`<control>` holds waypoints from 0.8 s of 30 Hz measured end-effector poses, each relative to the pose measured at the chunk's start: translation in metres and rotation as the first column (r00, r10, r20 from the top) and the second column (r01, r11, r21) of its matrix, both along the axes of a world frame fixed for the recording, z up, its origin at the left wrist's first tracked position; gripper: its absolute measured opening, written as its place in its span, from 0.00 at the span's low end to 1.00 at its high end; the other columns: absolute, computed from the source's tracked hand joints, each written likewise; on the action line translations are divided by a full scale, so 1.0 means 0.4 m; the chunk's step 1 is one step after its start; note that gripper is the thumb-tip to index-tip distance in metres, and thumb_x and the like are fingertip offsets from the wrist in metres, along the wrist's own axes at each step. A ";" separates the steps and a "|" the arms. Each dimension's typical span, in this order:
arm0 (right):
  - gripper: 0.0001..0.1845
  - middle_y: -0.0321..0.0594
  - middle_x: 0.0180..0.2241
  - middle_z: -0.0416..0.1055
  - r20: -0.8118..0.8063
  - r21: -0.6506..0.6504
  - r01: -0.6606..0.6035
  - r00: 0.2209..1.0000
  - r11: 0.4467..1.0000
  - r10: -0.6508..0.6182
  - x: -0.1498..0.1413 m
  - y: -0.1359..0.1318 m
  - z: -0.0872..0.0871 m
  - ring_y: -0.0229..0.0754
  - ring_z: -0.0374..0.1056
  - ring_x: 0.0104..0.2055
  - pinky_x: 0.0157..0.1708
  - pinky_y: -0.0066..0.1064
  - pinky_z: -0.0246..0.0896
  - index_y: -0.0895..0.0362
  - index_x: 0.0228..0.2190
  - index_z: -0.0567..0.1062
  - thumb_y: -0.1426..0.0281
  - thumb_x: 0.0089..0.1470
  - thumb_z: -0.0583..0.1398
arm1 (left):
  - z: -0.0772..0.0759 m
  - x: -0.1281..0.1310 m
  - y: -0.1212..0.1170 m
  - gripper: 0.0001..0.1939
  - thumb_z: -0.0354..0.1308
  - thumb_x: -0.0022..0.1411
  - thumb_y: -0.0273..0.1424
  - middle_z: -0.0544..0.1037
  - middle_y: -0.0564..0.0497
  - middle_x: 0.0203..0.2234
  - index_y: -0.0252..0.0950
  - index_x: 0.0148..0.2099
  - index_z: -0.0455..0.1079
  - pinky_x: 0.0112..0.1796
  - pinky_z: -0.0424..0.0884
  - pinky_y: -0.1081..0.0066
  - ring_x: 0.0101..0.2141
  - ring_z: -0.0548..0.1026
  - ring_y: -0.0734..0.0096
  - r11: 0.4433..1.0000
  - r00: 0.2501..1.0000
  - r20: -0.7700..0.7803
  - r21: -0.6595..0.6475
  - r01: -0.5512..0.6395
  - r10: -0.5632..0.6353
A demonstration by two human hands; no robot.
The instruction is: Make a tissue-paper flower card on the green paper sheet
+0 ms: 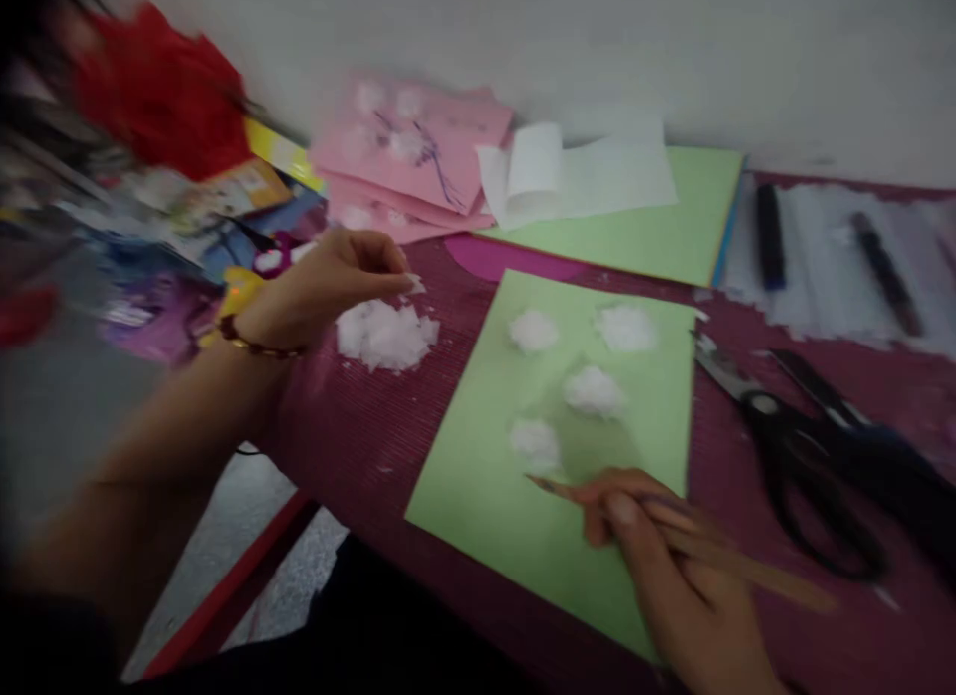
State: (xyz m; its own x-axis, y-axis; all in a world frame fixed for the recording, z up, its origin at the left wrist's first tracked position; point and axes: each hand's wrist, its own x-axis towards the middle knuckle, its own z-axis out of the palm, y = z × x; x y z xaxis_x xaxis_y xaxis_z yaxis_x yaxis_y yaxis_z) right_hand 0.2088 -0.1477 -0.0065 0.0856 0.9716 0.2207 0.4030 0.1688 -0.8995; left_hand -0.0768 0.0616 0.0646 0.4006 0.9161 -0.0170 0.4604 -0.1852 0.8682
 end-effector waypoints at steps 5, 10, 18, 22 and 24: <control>0.08 0.37 0.29 0.74 0.090 0.034 -0.228 0.971 0.973 0.224 -0.018 -0.027 0.031 0.39 0.72 0.30 0.26 0.31 0.69 0.52 0.36 0.76 0.72 0.60 0.56 | -0.035 0.147 -0.074 0.06 0.59 0.53 0.21 0.66 0.57 0.21 0.31 0.35 0.70 0.24 0.55 0.77 0.22 0.62 0.83 0.977 0.975 0.102 -0.060 0.205 -0.198; 0.10 0.38 0.32 0.75 0.164 0.069 -0.269 0.953 0.961 0.255 -0.022 -0.028 0.019 0.40 0.72 0.37 0.34 0.35 0.70 0.53 0.38 0.75 0.76 0.59 0.56 | -0.089 0.191 -0.109 0.05 0.57 0.55 0.24 0.69 0.56 0.21 0.31 0.34 0.73 0.25 0.56 0.76 0.23 0.63 0.80 0.942 0.948 0.011 -0.109 0.318 -0.319; 0.10 0.38 0.32 0.72 0.165 0.027 -0.234 0.960 0.972 0.226 -0.024 -0.029 0.015 0.38 0.70 0.34 0.30 0.32 0.65 0.54 0.40 0.74 0.76 0.60 0.55 | -0.115 0.162 -0.117 0.02 0.60 0.50 0.26 0.71 0.55 0.20 0.33 0.29 0.70 0.23 0.57 0.77 0.22 0.65 0.80 0.904 0.937 0.071 -0.247 0.349 -0.342; 0.10 0.35 0.29 0.71 0.132 0.027 -0.165 0.978 0.986 0.161 -0.023 -0.032 0.017 0.37 0.68 0.30 0.28 0.31 0.64 0.53 0.40 0.74 0.75 0.61 0.54 | -0.106 0.157 -0.122 0.01 0.59 0.50 0.27 0.72 0.55 0.22 0.34 0.29 0.71 0.25 0.58 0.77 0.24 0.66 0.78 0.875 0.896 0.024 -0.205 0.438 -0.443; 0.10 0.35 0.28 0.71 0.112 0.003 -0.127 0.986 0.992 0.126 -0.021 -0.034 0.018 0.37 0.69 0.30 0.28 0.32 0.64 0.53 0.40 0.75 0.74 0.62 0.54 | -0.096 0.154 -0.126 0.02 0.58 0.50 0.26 0.72 0.55 0.23 0.35 0.29 0.72 0.25 0.58 0.77 0.25 0.67 0.78 0.871 0.884 -0.009 -0.176 0.458 -0.467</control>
State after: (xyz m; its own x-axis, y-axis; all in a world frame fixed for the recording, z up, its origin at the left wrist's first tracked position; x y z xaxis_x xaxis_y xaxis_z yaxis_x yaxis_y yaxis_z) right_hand 0.2003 -0.1612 0.0006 -0.0636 0.9706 0.2320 0.4752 0.2339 -0.8482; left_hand -0.0153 0.0111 0.0262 0.7725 0.6084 -0.1818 0.4006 -0.2449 0.8829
